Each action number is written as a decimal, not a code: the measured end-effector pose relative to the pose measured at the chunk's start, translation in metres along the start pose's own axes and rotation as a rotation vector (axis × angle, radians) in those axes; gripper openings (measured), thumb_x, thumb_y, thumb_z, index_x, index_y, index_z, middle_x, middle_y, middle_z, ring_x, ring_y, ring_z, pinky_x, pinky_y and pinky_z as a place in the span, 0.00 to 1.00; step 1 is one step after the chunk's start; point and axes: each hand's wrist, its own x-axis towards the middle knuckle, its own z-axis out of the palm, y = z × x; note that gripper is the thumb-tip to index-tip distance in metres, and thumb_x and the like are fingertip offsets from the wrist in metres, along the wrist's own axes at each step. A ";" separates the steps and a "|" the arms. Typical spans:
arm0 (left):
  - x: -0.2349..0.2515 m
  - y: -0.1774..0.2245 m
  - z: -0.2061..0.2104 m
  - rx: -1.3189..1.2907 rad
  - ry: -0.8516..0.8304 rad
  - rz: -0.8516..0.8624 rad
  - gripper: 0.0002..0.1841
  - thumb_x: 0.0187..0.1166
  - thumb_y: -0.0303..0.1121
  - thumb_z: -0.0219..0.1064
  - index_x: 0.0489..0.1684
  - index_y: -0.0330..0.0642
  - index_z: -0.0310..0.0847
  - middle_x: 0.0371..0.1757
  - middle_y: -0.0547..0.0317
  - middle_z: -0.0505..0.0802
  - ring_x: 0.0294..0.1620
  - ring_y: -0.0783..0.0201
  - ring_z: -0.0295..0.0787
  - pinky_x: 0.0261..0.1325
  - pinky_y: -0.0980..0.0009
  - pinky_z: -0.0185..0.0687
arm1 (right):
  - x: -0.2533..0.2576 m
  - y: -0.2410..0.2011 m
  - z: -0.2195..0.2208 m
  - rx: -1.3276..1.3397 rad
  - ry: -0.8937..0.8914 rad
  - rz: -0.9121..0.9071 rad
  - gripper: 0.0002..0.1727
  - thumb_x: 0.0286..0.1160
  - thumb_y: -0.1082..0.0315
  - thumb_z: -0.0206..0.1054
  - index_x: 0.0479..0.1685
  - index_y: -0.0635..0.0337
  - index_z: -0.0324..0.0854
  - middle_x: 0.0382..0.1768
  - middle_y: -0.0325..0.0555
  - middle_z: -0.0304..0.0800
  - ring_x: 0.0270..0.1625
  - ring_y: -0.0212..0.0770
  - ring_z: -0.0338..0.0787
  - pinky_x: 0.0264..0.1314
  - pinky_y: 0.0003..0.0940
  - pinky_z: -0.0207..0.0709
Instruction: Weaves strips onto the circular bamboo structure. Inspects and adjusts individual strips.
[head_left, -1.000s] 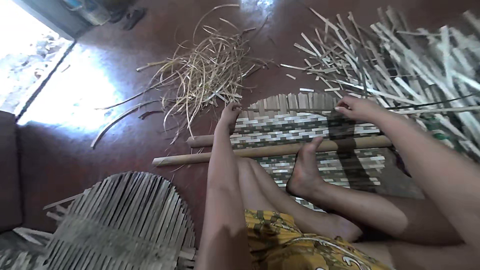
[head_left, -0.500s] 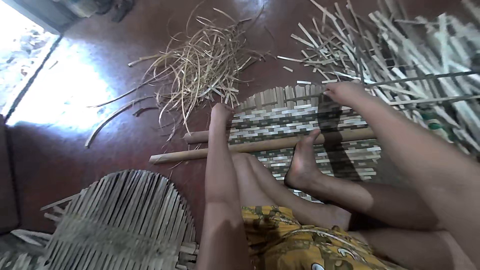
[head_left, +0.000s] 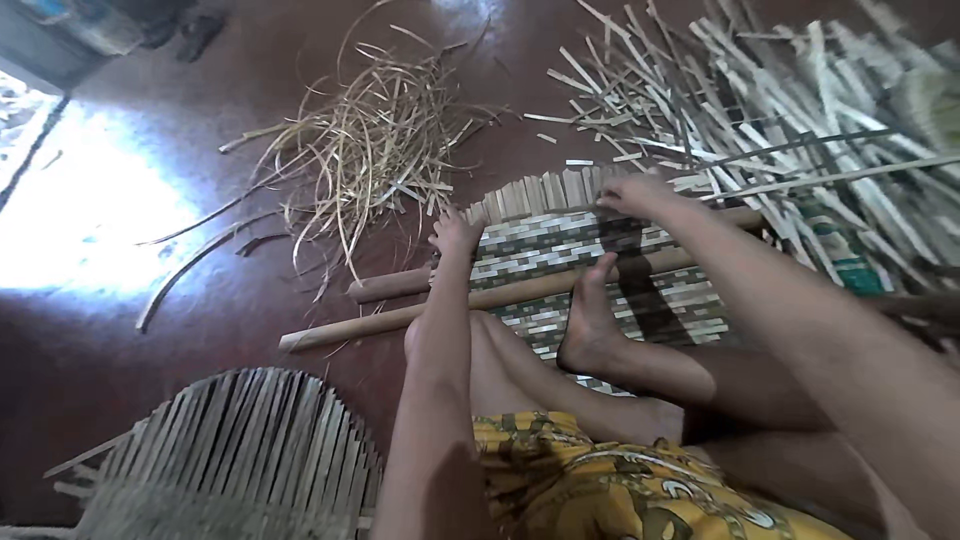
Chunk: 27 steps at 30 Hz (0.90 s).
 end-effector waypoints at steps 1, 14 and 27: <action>0.000 0.000 -0.001 0.017 -0.003 0.002 0.40 0.76 0.59 0.70 0.84 0.47 0.67 0.81 0.36 0.76 0.84 0.33 0.65 0.76 0.25 0.57 | -0.002 0.002 0.006 0.007 -0.027 -0.008 0.17 0.90 0.56 0.60 0.60 0.58 0.87 0.56 0.63 0.92 0.65 0.67 0.87 0.73 0.75 0.65; -0.048 0.046 0.058 0.441 -0.128 0.359 0.40 0.80 0.68 0.56 0.94 0.77 0.48 0.97 0.46 0.34 0.92 0.22 0.36 0.81 0.21 0.44 | -0.007 0.004 0.004 0.052 0.079 -0.049 0.17 0.88 0.56 0.62 0.56 0.57 0.90 0.54 0.57 0.93 0.62 0.61 0.90 0.73 0.71 0.68; -0.034 0.108 0.066 -0.332 -0.162 0.671 0.17 0.91 0.32 0.55 0.69 0.33 0.81 0.60 0.39 0.90 0.57 0.49 0.90 0.64 0.53 0.85 | -0.034 0.080 -0.012 0.084 0.240 0.093 0.23 0.88 0.51 0.61 0.61 0.61 0.87 0.68 0.63 0.84 0.74 0.69 0.79 0.75 0.79 0.59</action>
